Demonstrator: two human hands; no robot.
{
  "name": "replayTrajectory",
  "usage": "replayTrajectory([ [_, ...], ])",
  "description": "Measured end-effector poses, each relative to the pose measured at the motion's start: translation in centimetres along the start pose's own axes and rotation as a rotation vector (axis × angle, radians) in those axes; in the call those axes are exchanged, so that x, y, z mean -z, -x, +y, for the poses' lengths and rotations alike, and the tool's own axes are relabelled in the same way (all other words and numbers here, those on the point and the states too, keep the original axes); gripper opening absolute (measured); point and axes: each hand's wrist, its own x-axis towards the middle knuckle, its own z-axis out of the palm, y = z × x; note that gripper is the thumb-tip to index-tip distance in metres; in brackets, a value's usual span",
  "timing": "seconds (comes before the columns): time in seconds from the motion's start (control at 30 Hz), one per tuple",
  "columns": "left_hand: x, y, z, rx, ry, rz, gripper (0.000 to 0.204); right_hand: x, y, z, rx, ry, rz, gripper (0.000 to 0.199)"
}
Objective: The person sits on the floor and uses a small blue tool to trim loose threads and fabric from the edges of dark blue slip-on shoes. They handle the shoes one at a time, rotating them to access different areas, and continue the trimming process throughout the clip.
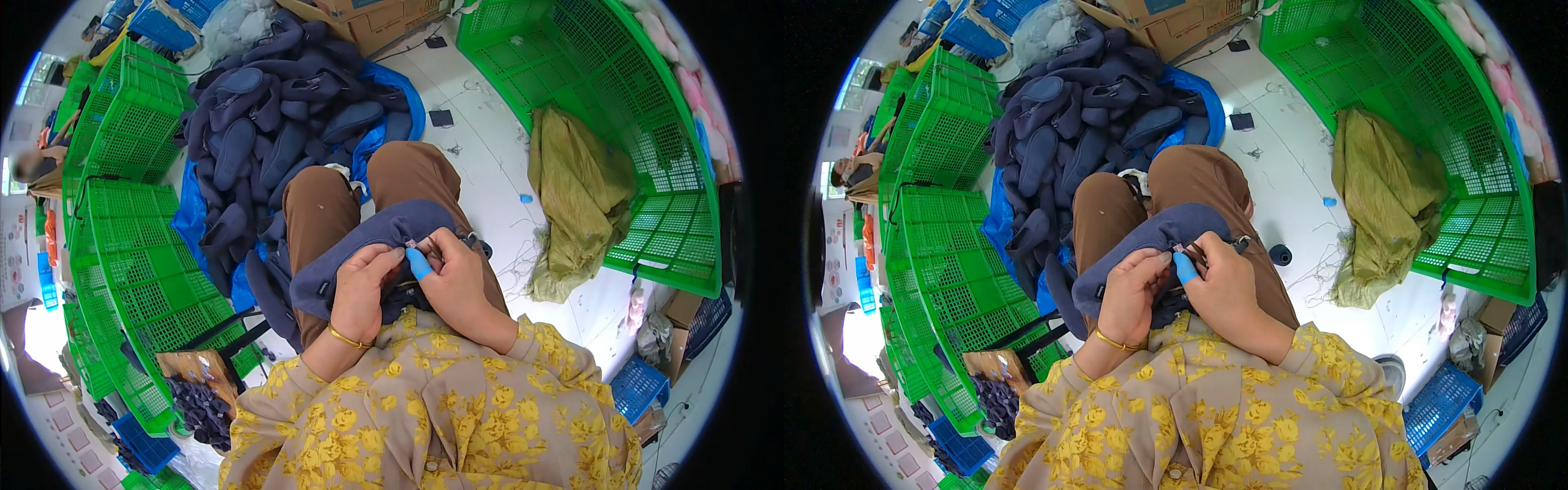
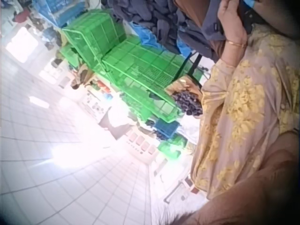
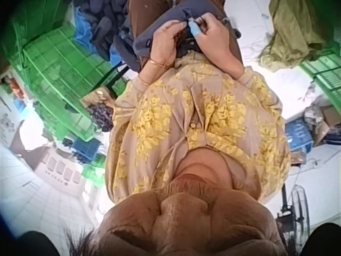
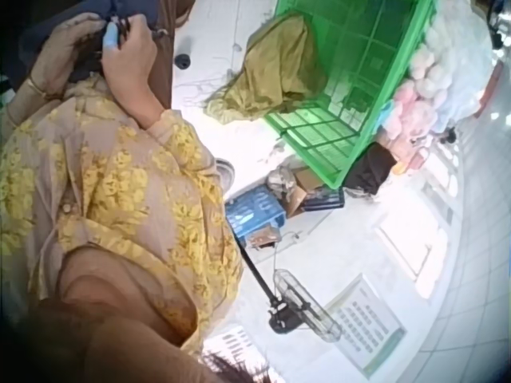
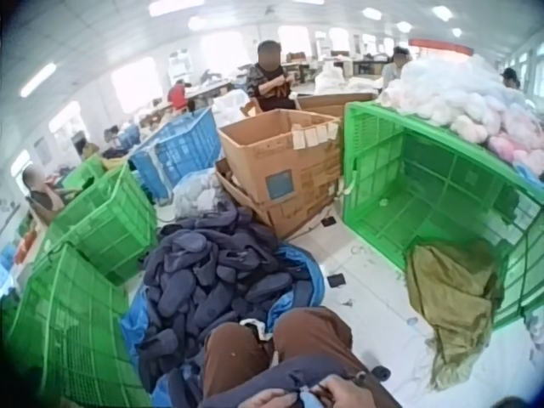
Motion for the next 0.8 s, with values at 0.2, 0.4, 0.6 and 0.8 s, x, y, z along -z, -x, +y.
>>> replayTrajectory([
  [0.2,-1.4,-0.6,0.0,-0.049,-0.17,0.076,0.014,-0.4,0.1,0.8,0.02,0.056,0.011,0.017],
  [0.4,-1.4,-0.4,0.2,-0.037,-0.125,0.061,0.021,0.2,0.6,0.7,0.072,-0.041,0.013,0.016],
  [0.6,-1.0,-0.7,0.0,-0.023,-0.127,0.015,0.019,0.2,0.9,1.4,0.097,-0.009,-0.021,0.016],
  [0.8,0.3,-0.7,-0.2,-0.02,-0.093,-0.095,0.008,1.6,1.0,2.0,0.091,-0.24,-0.056,0.011],
])
